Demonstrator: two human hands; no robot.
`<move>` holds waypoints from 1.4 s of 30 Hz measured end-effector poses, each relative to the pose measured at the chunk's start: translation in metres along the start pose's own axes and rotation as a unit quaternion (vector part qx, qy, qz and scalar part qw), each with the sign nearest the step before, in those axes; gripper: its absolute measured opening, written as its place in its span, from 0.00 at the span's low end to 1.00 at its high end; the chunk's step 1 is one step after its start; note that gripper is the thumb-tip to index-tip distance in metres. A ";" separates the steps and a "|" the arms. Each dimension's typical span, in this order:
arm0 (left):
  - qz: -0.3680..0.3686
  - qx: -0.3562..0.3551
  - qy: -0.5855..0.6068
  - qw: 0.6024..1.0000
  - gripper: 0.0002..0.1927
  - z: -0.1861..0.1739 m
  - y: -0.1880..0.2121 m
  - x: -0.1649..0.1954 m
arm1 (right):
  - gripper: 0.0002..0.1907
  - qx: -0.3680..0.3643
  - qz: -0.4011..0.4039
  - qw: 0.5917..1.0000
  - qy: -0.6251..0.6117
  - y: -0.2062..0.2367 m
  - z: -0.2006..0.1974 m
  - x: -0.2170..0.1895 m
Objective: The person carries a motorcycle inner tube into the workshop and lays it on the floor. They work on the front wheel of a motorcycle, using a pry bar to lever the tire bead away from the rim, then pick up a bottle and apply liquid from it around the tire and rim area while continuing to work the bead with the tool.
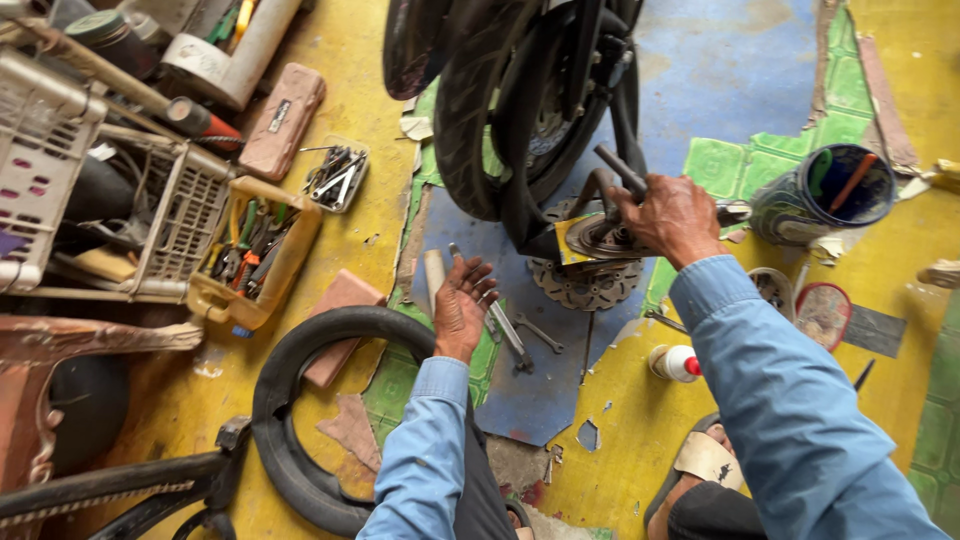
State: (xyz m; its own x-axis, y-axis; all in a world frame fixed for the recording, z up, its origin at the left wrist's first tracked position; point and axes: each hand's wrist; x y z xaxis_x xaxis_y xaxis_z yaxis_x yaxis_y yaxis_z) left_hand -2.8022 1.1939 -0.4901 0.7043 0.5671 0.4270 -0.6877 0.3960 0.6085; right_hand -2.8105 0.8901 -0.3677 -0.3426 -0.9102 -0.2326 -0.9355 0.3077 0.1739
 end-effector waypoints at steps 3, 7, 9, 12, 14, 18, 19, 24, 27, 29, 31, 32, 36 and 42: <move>-0.004 -0.007 0.003 1.000 0.25 -0.001 -0.001 0.000 | 0.35 0.003 0.004 1.000 -0.007 0.002 -0.001 -0.001; -0.004 -0.007 0.000 1.000 0.25 -0.002 -0.001 0.000 | 0.35 -0.001 0.004 1.000 -0.010 0.003 -0.002 -0.001; -0.005 -0.005 -0.001 1.000 0.25 -0.002 -0.001 0.000 | 0.34 0.003 0.000 1.000 -0.007 0.003 -0.001 -0.001; -0.007 -0.004 -0.003 1.000 0.25 -0.001 -0.001 -0.001 | 0.33 0.006 0.001 1.000 -0.011 0.003 -0.002 -0.001; -0.010 -0.004 -0.005 1.000 0.25 0.000 -0.001 -0.001 | 0.33 0.004 0.003 1.000 -0.011 0.003 -0.002 -0.001; -0.013 -0.001 -0.007 1.000 0.25 0.002 0.000 -0.001 | 0.32 -0.002 0.012 1.000 -0.013 0.002 -0.004 -0.002; -0.014 -0.001 -0.005 1.000 0.25 0.003 0.000 -0.001 | 0.32 0.003 0.007 1.000 -0.012 0.002 -0.004 -0.002; -0.009 -0.005 -0.003 1.000 0.24 0.005 0.001 0.000 | 0.33 0.010 0.000 1.000 -0.016 0.002 -0.003 -0.001; -0.008 -0.006 0.000 1.000 0.24 0.007 0.001 0.001 | 0.33 0.014 -0.001 1.000 -0.014 0.001 -0.004 0.000; -0.012 -0.003 0.004 1.000 0.24 0.008 0.002 0.003 | 0.33 0.017 -0.007 1.000 -0.017 0.001 -0.004 -0.001; -0.011 -0.002 0.001 1.000 0.24 0.009 0.003 0.004 | 0.33 0.014 -0.008 1.000 -0.016 0.000 -0.005 -0.002; -0.012 -0.001 0.000 1.000 0.24 0.009 0.003 0.004 | 0.33 0.012 -0.008 1.000 -0.014 0.001 -0.005 -0.002; -0.010 -0.003 0.000 1.000 0.24 0.010 0.005 0.004 | 0.33 0.008 0.002 1.000 -0.016 0.002 -0.005 -0.002; -0.004 -0.001 -0.001 1.000 0.24 0.015 0.010 0.008 | 0.33 0.008 -0.002 1.000 -0.017 0.001 -0.004 -0.002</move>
State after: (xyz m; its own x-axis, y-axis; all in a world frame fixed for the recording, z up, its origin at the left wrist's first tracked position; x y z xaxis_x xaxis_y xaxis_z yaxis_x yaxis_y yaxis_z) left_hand -2.8005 1.1914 -0.4710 0.7105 0.5620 0.4235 -0.6822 0.4023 0.6106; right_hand -2.8104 0.8908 -0.3637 -0.3422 -0.9012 -0.2659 -0.9377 0.3094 0.1582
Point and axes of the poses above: each hand's wrist, its own y-axis away from the middle knuckle, its own z-axis out of the palm, x = y × z, and after that the axes turned 8 degrees about -z, right-handed
